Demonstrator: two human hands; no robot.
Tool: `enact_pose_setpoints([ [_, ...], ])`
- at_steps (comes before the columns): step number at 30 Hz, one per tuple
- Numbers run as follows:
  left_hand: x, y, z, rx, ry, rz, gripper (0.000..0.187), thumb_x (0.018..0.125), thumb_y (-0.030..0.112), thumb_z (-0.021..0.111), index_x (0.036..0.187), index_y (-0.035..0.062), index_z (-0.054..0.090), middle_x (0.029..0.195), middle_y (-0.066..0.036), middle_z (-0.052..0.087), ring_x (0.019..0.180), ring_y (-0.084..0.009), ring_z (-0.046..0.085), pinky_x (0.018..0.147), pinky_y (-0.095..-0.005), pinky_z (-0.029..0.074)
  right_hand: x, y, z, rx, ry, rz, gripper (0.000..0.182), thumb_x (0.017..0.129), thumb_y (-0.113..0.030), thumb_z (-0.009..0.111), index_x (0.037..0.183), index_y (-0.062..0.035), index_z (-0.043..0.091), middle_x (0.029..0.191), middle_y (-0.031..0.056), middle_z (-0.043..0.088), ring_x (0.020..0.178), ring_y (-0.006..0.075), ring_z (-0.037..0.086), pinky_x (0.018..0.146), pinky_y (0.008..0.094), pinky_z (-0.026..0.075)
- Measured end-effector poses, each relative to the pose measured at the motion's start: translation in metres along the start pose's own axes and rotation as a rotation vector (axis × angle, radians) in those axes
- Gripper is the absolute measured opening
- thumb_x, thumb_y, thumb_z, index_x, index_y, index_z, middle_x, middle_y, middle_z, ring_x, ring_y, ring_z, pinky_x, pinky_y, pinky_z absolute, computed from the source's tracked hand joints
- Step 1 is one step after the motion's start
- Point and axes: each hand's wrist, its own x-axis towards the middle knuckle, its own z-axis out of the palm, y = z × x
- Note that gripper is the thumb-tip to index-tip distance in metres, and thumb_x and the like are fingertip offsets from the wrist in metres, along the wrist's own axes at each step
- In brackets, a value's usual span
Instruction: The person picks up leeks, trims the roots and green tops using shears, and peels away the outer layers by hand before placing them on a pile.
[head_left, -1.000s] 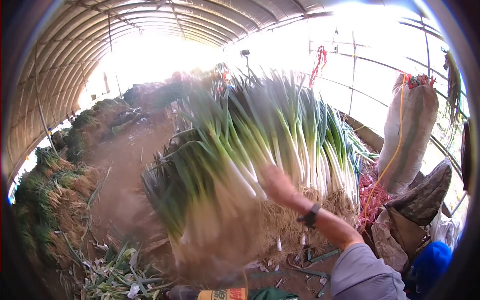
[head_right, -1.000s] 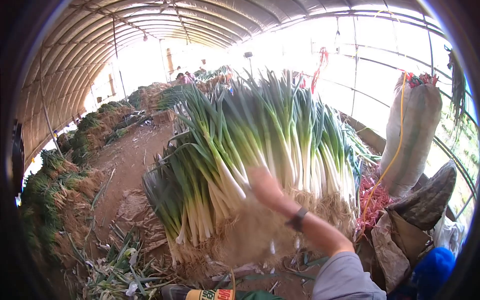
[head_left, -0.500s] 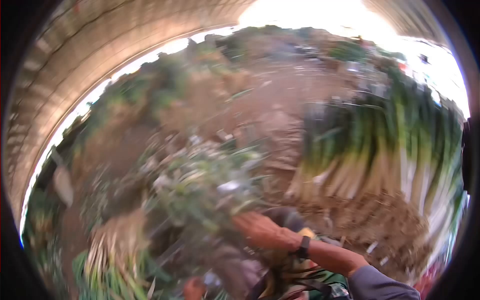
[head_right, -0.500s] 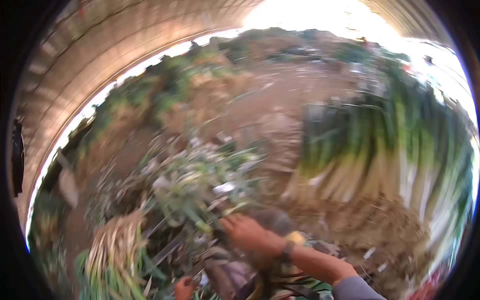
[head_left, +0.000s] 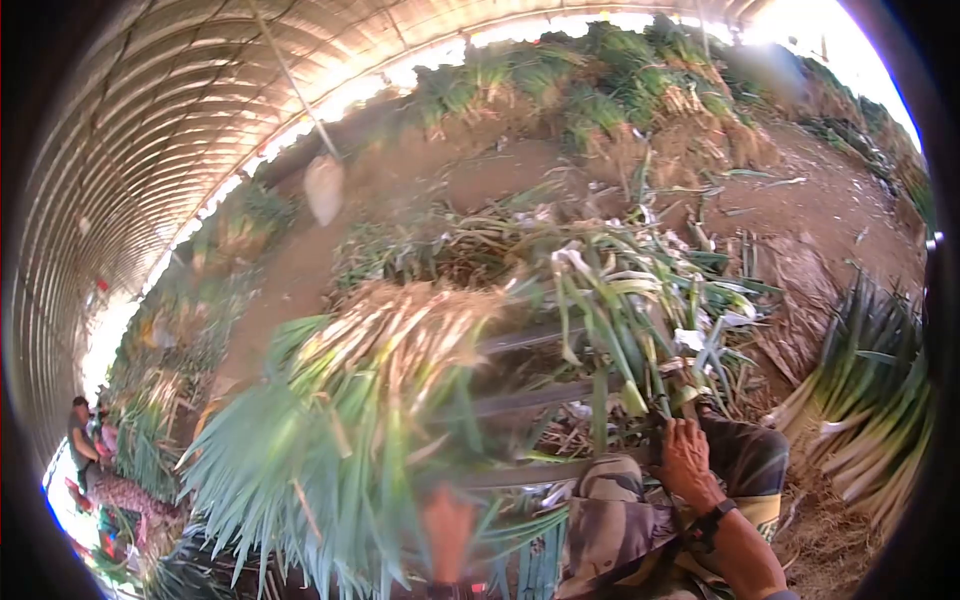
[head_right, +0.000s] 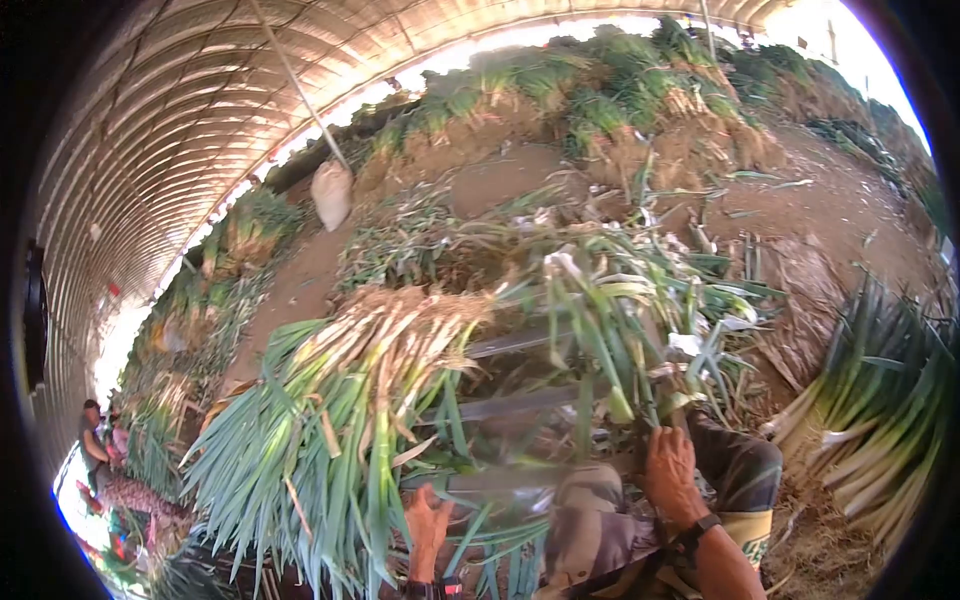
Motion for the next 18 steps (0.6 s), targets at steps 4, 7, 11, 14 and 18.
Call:
enact_pose_setpoints([
  [4,0.059,-0.01,-0.027,0.18,0.198,0.068,0.065,0.074,0.022,0.083,0.129,0.0002,0.056,0.119,-0.023,0.064,0.111,-0.0424,0.06,0.093,-0.0512,0.049,0.001,-0.004,0.008,-0.034,-0.142,0.09,0.099,0.071,-0.032,0.082,0.145,0.0134,0.035,0.127,0.0247,0.052,0.122,0.0392,0.048,0.102,0.0471,0.041],
  [7,0.109,-0.017,-0.041,0.29,0.287,0.09,0.068,0.073,0.022,0.084,0.131,0.001,0.055,0.124,-0.023,0.061,0.116,-0.0436,0.056,0.096,-0.0537,0.046,0.005,0.011,0.035,-0.122,-0.067,0.051,0.102,0.067,-0.026,0.084,0.145,0.0157,0.034,0.125,0.024,0.054,0.12,0.0389,0.049,0.102,0.0469,0.042],
  [11,0.177,-0.015,-0.054,0.421,0.355,0.127,0.073,0.072,0.025,0.085,0.132,0.0006,0.053,0.126,-0.024,0.06,0.12,-0.0437,0.054,0.1,-0.0545,0.044,0.018,0.004,-0.012,0.112,-0.117,0.133,0.096,0.065,-0.021,0.082,0.143,0.0136,0.038,0.123,0.0264,0.056,0.118,0.0415,0.054,0.1,0.0469,0.046],
  [14,0.224,-0.005,-0.062,0.449,0.308,0.096,0.079,0.072,0.029,0.086,0.135,-0.0014,0.05,0.13,-0.026,0.058,0.122,-0.0438,0.053,0.104,-0.0539,0.041,0.024,0.006,-0.03,0.243,-0.15,0.087,0.097,0.062,-0.024,0.084,0.142,0.0095,0.042,0.114,0.0268,0.061,0.105,0.0437,0.062,0.088,0.0474,0.052],
  [18,0.279,-0.002,-0.052,0.526,0.203,0.035,0.09,0.073,0.038,0.086,0.14,-0.0043,0.045,0.135,-0.028,0.054,0.125,-0.0438,0.051,0.107,-0.0534,0.039,0.033,-0.003,-0.065,0.384,-0.138,-0.09,0.096,0.061,-0.023,0.085,0.143,0.0058,0.044,0.105,0.024,0.063,0.093,0.0416,0.065,0.08,0.0472,0.053],
])
